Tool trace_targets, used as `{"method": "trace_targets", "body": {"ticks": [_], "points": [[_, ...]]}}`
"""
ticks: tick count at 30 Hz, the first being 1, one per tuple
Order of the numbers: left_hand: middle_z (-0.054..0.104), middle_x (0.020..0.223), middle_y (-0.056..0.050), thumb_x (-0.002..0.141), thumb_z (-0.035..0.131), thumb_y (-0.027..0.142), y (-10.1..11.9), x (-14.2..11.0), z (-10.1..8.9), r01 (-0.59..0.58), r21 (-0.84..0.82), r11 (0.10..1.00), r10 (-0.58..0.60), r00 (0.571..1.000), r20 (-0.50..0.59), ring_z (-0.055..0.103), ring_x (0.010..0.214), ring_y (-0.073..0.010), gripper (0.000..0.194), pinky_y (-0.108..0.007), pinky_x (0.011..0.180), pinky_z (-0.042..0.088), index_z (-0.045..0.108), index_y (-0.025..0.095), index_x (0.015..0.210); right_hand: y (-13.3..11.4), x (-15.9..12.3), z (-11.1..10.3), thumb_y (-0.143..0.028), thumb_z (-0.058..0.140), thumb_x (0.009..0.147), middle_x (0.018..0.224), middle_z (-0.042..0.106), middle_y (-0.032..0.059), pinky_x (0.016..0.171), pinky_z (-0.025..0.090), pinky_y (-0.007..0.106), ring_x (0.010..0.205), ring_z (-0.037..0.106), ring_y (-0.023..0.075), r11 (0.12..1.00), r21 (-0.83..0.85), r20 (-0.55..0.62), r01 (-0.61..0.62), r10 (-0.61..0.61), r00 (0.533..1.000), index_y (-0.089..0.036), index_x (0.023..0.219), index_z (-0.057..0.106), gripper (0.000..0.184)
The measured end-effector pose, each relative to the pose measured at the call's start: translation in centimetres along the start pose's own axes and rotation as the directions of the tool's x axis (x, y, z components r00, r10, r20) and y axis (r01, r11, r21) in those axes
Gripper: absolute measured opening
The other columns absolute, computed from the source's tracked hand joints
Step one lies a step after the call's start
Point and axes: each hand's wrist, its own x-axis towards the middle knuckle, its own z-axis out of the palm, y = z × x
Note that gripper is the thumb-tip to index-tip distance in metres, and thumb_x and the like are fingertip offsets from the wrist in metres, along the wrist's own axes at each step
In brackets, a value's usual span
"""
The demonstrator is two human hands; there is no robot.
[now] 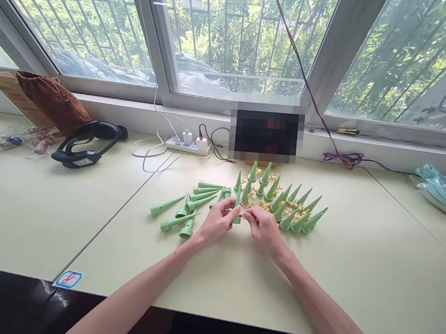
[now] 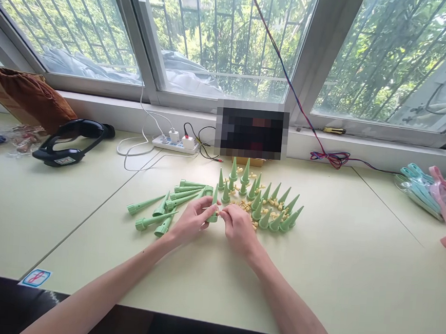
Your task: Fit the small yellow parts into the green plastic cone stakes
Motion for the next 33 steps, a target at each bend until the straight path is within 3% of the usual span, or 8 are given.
{"method": "trace_targets", "body": {"ticks": [15, 19, 24, 33], "points": [[0.053, 0.076, -0.002, 0.081, 0.064, 0.051, 0.45, -0.12, 0.16, 0.014, 0.009, 1.000, -0.014, 1.000, 0.013, 0.037, 0.055, -0.0061, 0.039, -0.016, 0.042, 0.028, 0.063, 0.016, 0.099, -0.14, -0.03, 0.17, -0.039, 0.031, 0.102, 0.059, 0.048, -0.0015, 0.055, 0.032, 0.025, 0.054, 0.043, 0.0122, 0.998, -0.002, 0.046, -0.063, 0.063, 0.997, -0.020, 0.065, 0.044, 0.044], [0.057, 0.084, -0.004, 0.080, 0.064, 0.053, 0.40, 0.03, 0.12, 0.024, -0.033, 0.999, -0.025, 1.000, -0.016, 0.037, 0.054, -0.0050, 0.040, -0.017, 0.042, 0.028, 0.063, 0.016, 0.095, -0.37, 0.02, 0.05, -0.037, 0.037, 0.101, 0.066, 0.055, -0.0002, 0.056, 0.036, 0.025, 0.059, 0.048, 0.0130, 0.996, 0.058, 0.001, -0.069, 0.069, 0.998, -0.019, 0.076, 0.054, 0.035], [0.055, 0.083, -0.004, 0.080, 0.065, 0.052, 0.03, 0.46, -0.30, 0.020, -0.079, 0.997, -0.025, 0.998, -0.054, 0.040, 0.055, -0.0058, 0.039, -0.018, 0.042, 0.030, 0.062, 0.014, 0.091, -0.74, 0.03, -0.22, -0.031, 0.046, 0.098, 0.092, 0.066, 0.0059, 0.060, 0.044, 0.025, 0.071, 0.057, 0.0149, 0.990, 0.141, -0.020, -0.030, 0.033, 0.999, -0.019, 0.103, 0.061, 0.020], [0.056, 0.081, -0.004, 0.078, 0.067, 0.053, -0.10, 0.37, -0.44, 0.083, -0.106, 0.991, -0.085, 0.996, -0.015, 0.039, 0.055, -0.0060, 0.042, -0.018, 0.042, 0.027, 0.064, 0.014, 0.093, -0.16, 0.08, -0.13, -0.032, 0.055, 0.093, 0.078, 0.065, 0.0038, 0.059, 0.046, 0.027, 0.068, 0.058, 0.0159, 0.988, 0.152, -0.031, -0.001, 0.005, 0.999, -0.019, 0.092, 0.065, 0.016]]}}
